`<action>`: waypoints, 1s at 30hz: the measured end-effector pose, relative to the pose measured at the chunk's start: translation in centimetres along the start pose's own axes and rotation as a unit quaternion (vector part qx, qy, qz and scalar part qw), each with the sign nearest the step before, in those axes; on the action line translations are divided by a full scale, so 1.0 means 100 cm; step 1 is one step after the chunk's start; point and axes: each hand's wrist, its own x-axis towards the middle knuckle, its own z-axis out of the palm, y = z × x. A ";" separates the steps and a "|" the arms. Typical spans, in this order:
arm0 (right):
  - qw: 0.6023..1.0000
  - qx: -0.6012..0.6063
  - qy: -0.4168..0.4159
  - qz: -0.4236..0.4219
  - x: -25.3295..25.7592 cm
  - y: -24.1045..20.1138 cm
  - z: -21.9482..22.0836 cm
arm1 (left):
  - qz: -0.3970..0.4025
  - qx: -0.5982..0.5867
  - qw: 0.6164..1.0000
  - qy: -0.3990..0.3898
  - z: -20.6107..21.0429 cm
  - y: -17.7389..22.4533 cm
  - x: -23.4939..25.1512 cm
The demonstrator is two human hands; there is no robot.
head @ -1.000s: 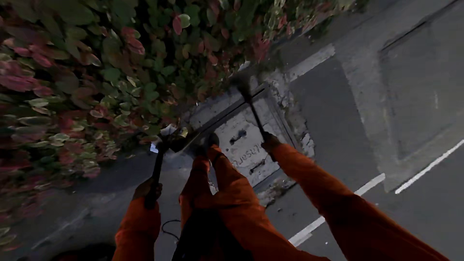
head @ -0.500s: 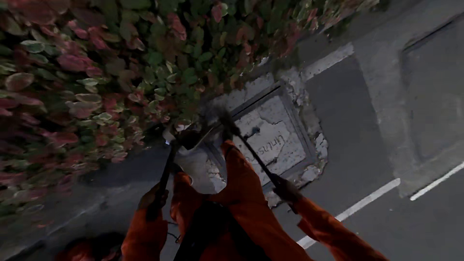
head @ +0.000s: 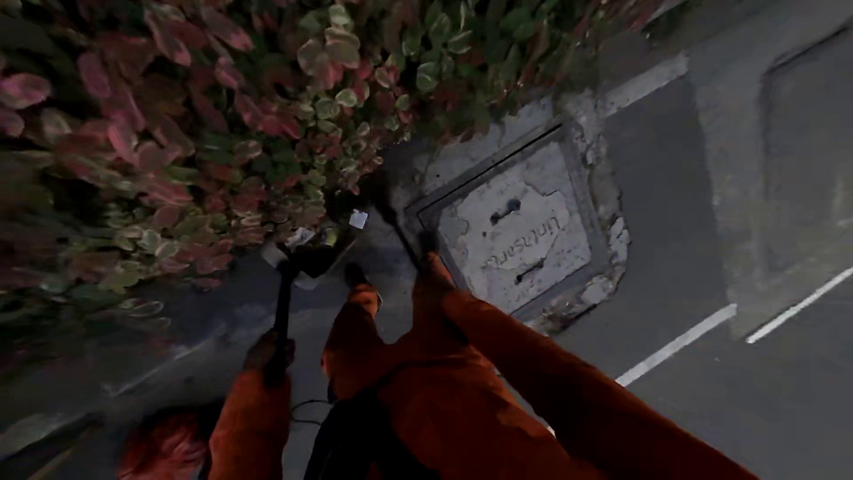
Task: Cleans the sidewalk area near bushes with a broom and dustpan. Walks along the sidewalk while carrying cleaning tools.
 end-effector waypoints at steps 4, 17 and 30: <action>0.994 0.019 -0.107 0.005 -0.057 0.007 -0.024 | -0.004 0.102 0.995 0.005 -0.019 0.018 0.023; 0.987 -0.024 -0.154 -0.035 -0.035 -0.031 -0.007 | -0.031 0.021 0.999 -0.020 -0.045 -0.001 0.045; 0.991 0.060 -0.121 0.020 -0.080 -0.100 0.139 | 0.017 0.111 0.993 -0.029 -0.175 -0.007 0.060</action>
